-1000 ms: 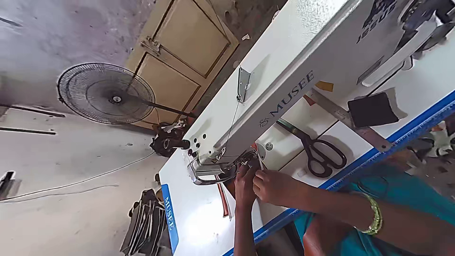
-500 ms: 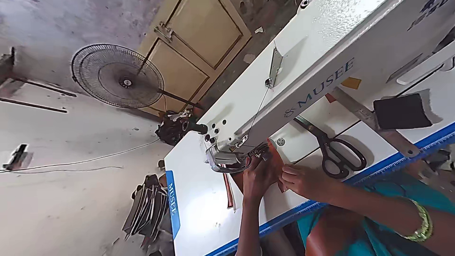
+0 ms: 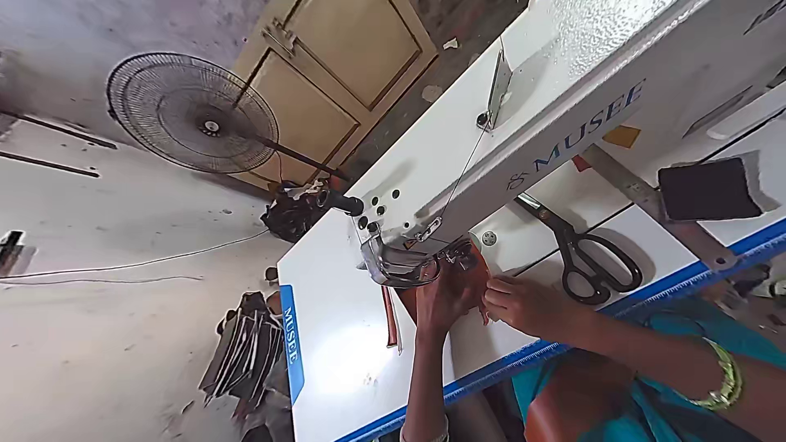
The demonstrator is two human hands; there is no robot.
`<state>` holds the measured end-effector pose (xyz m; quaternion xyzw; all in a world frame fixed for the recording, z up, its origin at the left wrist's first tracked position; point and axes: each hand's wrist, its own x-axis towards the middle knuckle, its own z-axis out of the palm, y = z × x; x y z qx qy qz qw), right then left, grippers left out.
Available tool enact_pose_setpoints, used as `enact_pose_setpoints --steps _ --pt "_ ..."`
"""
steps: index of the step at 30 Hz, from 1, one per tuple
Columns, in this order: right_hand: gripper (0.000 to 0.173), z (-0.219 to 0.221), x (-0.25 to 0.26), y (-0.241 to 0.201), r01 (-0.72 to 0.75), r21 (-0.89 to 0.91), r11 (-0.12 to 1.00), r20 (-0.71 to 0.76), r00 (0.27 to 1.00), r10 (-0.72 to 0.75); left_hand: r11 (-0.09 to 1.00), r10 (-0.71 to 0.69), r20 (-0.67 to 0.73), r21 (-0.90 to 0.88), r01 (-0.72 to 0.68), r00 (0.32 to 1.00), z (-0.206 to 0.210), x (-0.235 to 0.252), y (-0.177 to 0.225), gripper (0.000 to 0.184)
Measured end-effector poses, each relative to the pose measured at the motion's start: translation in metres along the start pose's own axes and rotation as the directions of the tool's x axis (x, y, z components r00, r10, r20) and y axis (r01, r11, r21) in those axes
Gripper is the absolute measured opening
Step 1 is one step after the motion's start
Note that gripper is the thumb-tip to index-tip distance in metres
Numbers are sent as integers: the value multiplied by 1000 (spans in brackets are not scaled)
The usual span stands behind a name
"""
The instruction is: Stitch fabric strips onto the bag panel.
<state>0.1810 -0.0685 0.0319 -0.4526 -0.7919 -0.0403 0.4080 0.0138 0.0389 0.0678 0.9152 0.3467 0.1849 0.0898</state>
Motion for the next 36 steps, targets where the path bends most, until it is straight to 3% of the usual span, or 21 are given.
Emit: enact_pose_setpoints --steps 23,26,30,33,36 --pt "13 2 14 10 -105 66 992 45 994 103 997 -81 17 14 81 997 -2 19 -10 52" --pt "13 3 14 11 -117 67 991 36 993 115 998 -45 -20 45 46 999 1 20 -13 52" --pt "14 6 17 3 -150 81 985 -48 987 154 986 144 -166 112 -126 976 7 15 -16 24" --pt "14 4 37 -15 -148 32 988 -103 983 151 993 118 -120 9 -118 986 3 8 -6 22" --pt "12 5 54 -24 -134 -68 989 -61 990 130 998 60 -48 -28 -61 997 -1 4 -6 25"
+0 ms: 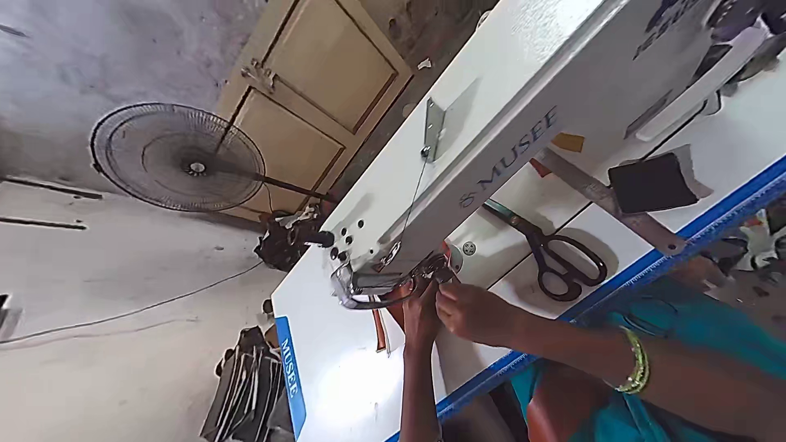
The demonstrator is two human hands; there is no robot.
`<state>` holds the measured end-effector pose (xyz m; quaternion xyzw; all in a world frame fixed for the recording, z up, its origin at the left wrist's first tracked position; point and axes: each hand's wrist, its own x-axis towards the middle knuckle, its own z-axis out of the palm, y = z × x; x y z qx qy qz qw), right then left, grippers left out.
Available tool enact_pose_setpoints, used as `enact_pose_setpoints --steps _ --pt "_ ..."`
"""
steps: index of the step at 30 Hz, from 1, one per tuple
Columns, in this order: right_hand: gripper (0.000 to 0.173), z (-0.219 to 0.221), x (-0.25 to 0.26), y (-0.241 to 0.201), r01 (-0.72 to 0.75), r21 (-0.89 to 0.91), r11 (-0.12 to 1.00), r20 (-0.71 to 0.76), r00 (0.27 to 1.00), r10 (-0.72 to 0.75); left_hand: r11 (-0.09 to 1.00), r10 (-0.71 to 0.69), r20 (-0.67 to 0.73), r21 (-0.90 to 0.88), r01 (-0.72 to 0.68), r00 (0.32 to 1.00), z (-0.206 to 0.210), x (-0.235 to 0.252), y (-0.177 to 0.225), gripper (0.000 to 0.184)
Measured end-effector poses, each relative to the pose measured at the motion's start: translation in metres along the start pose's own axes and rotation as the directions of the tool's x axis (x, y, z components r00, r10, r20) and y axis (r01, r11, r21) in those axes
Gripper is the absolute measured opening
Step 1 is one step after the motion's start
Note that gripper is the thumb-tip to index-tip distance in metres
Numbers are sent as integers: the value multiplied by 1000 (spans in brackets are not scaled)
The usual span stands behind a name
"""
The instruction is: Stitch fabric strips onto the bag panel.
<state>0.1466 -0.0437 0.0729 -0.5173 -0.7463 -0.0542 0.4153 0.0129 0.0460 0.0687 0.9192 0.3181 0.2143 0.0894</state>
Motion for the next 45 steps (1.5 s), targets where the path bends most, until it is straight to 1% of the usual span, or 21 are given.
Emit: enact_pose_setpoints --steps 2,3,7,11,15,17,20,21,27,32,37,42,45 --pt "12 -3 0 -3 24 -114 993 47 999 -19 1000 2 19 -10 -2 1000 0 0 -1 24" --pt "13 -5 -2 -2 33 -137 990 64 998 -25 1000 23 23 -12 -22 999 -1 0 -2 24" --pt "13 -7 -23 10 31 -82 996 86 996 -24 997 70 73 22 -72 995 0 0 -4 27" --pt "13 4 -39 19 5 -14 1000 31 1000 -4 997 73 87 18 -75 994 2 -1 -7 30" --pt "14 4 -42 18 -27 -20 999 20 999 27 996 81 97 19 -83 992 2 -1 -9 32" --pt "15 5 -42 18 -31 -19 999 8 999 32 997 63 89 29 -66 994 3 -3 -13 41" --pt "16 5 -41 19 -22 -12 1000 9 1000 22 998 -49 71 46 45 996 2 -5 -14 72" --pt "16 5 -41 19 -18 -15 1000 11 1000 18 996 -72 68 56 68 995 1 -4 -12 76" --pt "15 7 -39 18 -14 -70 997 32 999 16 996 -78 64 56 74 995 1 0 -9 64" --pt "15 7 -37 18 -16 -81 997 40 999 20 995 -90 75 47 86 993 0 2 -12 60" --pt "14 8 -35 21 -18 -51 999 47 999 20 995 -89 71 61 84 994 1 4 -15 58" --pt "15 10 -32 23 -39 -23 999 39 998 40 996 -58 32 66 56 998 2 8 -18 46" --pt "14 10 -30 23 -44 -20 999 39 998 44 997 -58 39 49 56 998 3 8 -21 45"
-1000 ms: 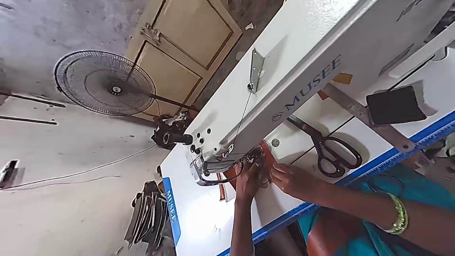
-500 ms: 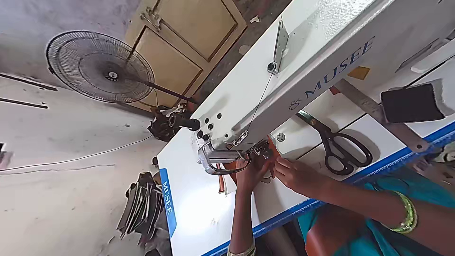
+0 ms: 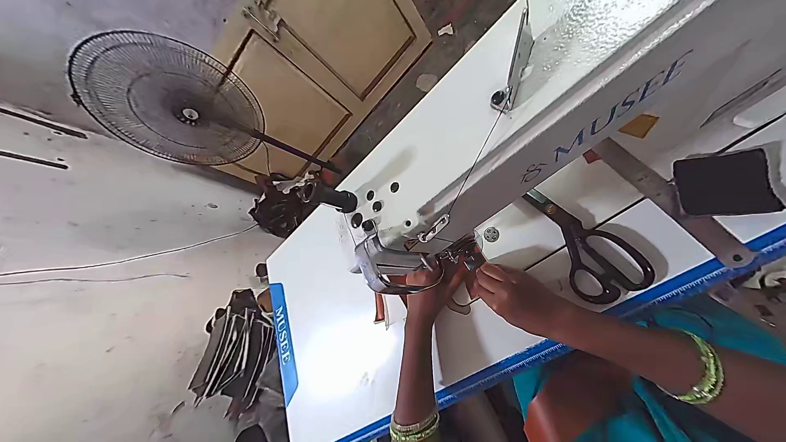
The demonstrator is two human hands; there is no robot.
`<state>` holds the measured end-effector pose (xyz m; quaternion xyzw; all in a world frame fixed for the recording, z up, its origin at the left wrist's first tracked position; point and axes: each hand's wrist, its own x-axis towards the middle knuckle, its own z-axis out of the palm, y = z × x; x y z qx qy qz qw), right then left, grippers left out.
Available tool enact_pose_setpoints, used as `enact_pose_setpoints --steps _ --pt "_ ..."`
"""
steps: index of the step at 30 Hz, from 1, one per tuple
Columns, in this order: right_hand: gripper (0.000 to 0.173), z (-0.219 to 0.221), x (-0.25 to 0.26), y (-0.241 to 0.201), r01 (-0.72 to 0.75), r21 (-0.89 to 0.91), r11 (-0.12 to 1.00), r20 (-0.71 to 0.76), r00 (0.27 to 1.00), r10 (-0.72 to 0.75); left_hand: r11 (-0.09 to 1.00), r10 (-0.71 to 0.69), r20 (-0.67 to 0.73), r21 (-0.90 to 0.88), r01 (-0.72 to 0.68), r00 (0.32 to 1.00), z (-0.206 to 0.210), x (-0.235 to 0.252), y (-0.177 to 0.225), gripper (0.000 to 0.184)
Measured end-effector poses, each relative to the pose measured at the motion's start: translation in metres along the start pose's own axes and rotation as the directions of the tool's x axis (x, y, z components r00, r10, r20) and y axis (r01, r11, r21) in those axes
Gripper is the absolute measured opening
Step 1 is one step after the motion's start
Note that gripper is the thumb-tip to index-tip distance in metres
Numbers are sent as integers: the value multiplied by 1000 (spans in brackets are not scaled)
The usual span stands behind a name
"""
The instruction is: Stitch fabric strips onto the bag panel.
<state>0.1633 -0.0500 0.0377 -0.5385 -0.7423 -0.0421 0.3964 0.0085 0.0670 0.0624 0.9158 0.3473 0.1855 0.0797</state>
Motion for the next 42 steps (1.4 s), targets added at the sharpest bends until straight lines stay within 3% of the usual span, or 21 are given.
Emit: enact_pose_setpoints --steps 17,22,28,30,31,32,34,36,37,38,39,40,42 --pt "13 -2 16 6 -29 -55 998 33 999 31 999 -27 62 -44 30 998 -2 10 -2 31" --pt "14 0 19 9 -36 -59 998 42 998 39 986 -129 146 -85 143 981 -5 13 -4 40" --pt "16 4 18 10 -36 -103 994 40 998 41 984 -154 137 -65 164 979 -4 16 -9 35" --pt "17 4 16 10 -35 -125 992 41 998 41 959 -277 313 31 281 909 -23 28 13 36" --pt "18 4 17 9 -33 -138 990 42 998 39 917 -385 465 95 388 797 -41 42 34 37" --pt "19 3 17 9 -31 -150 988 48 998 39 895 -427 500 116 430 753 -47 50 45 38" --pt "20 3 16 9 -30 -176 984 61 997 41 890 -444 456 124 439 772 -46 52 51 36" --pt "20 3 16 8 -32 -193 981 73 996 47 833 -545 514 237 501 663 -56 63 65 36" --pt "20 2 16 8 -36 -195 980 81 995 52 834 -546 486 235 500 682 -53 62 61 37" --pt "20 1 15 7 -40 -192 981 93 994 59 865 -498 384 162 475 777 -41 51 46 36" --pt "20 0 14 7 -47 -186 981 107 992 67 914 -404 184 58 401 896 -18 38 19 35" --pt "20 -1 13 6 -58 -177 982 130 988 82 929 -367 81 -9 369 927 -5 34 2 40" --pt "22 -5 14 4 -94 -158 983 179 976 122 927 -371 57 -37 373 927 0 36 -9 44"
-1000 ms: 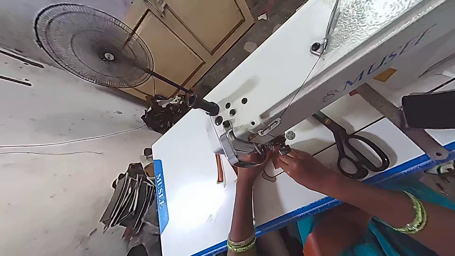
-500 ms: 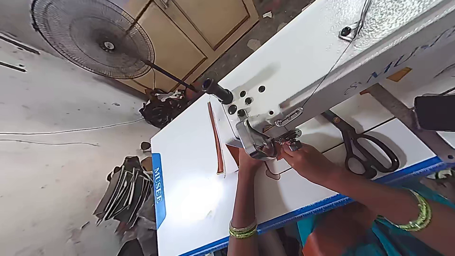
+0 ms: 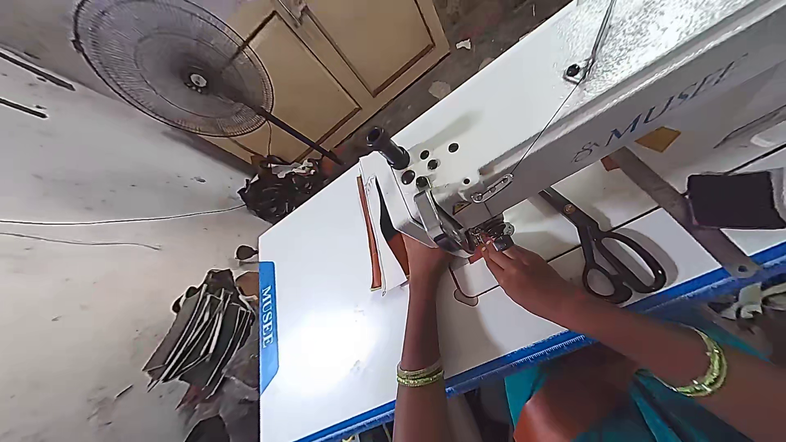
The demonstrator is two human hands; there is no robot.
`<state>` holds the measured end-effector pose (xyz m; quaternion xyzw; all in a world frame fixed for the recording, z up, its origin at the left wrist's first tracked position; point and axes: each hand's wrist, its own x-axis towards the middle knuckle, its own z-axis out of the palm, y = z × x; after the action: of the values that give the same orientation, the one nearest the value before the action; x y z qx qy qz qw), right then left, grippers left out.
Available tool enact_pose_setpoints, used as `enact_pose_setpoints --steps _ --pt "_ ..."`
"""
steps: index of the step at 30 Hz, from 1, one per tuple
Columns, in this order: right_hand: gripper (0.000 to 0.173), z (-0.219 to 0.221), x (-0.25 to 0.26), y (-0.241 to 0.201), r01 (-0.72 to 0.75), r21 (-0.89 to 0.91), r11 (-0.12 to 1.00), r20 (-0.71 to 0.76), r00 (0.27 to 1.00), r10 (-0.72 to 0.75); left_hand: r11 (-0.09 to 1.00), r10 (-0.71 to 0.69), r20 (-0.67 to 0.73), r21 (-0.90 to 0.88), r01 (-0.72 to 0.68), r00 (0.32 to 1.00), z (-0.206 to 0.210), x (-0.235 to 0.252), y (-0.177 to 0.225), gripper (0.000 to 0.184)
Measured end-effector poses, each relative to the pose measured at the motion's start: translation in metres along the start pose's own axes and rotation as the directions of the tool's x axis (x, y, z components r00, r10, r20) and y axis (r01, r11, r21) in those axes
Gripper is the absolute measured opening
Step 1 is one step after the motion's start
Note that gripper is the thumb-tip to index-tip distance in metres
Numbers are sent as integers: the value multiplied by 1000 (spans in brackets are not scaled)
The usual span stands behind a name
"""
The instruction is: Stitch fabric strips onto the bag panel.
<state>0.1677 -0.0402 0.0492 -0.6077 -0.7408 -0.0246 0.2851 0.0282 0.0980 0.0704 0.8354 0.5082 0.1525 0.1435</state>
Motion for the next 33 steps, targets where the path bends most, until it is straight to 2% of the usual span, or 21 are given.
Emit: enact_pose_setpoints --steps 3,5,8,11,14,18,22,26,28,29,30,31,32,33 --pt "29 -10 -5 -3 -55 43 998 139 989 49 998 -55 48 32 53 997 -4 5 4 43" --pt "34 -22 -15 -2 -87 86 992 205 976 68 996 -40 68 87 34 997 -4 10 6 42" --pt "29 -36 -49 2 -82 63 995 60 995 78 989 -63 120 143 45 991 -8 15 10 43" --pt "31 -59 -82 13 -189 -38 981 -36 982 188 987 -54 109 158 37 993 -10 17 11 46" --pt "39 -85 -103 25 -335 -117 935 -5 942 337 995 -29 41 91 25 999 -9 19 9 51" --pt "46 -98 -114 38 -384 -115 916 15 921 388 995 3 -2 102 -2 1000 -7 21 8 39" --pt "49 -102 -102 47 -429 -68 901 87 897 434 981 -125 13 149 121 992 -8 25 11 40" --pt "43 -111 -81 56 -580 -16 814 294 776 558 931 -317 -34 182 318 948 -12 19 4 46" --pt "39 -117 -76 60 -697 134 705 346 699 625 902 -384 -67 184 389 921 -15 3 -2 49" --pt "35 -121 -75 59 -759 265 596 365 650 666 883 -422 -80 188 429 903 -17 -9 -1 52" --pt "27 -123 -76 57 -790 439 429 394 598 698 861 -461 -90 194 470 883 -19 -23 1 56" --pt "18 -123 -82 54 -760 615 208 451 556 698 840 -495 -94 203 503 864 -21 -38 5 60" --pt "16 -123 -91 50 -692 721 -11 532 545 648 823 -524 -83 206 529 848 -23 -55 11 64" --pt "16 -121 -103 45 -639 754 -149 597 574 560 817 -536 -85 199 541 840 -24 -71 17 67"
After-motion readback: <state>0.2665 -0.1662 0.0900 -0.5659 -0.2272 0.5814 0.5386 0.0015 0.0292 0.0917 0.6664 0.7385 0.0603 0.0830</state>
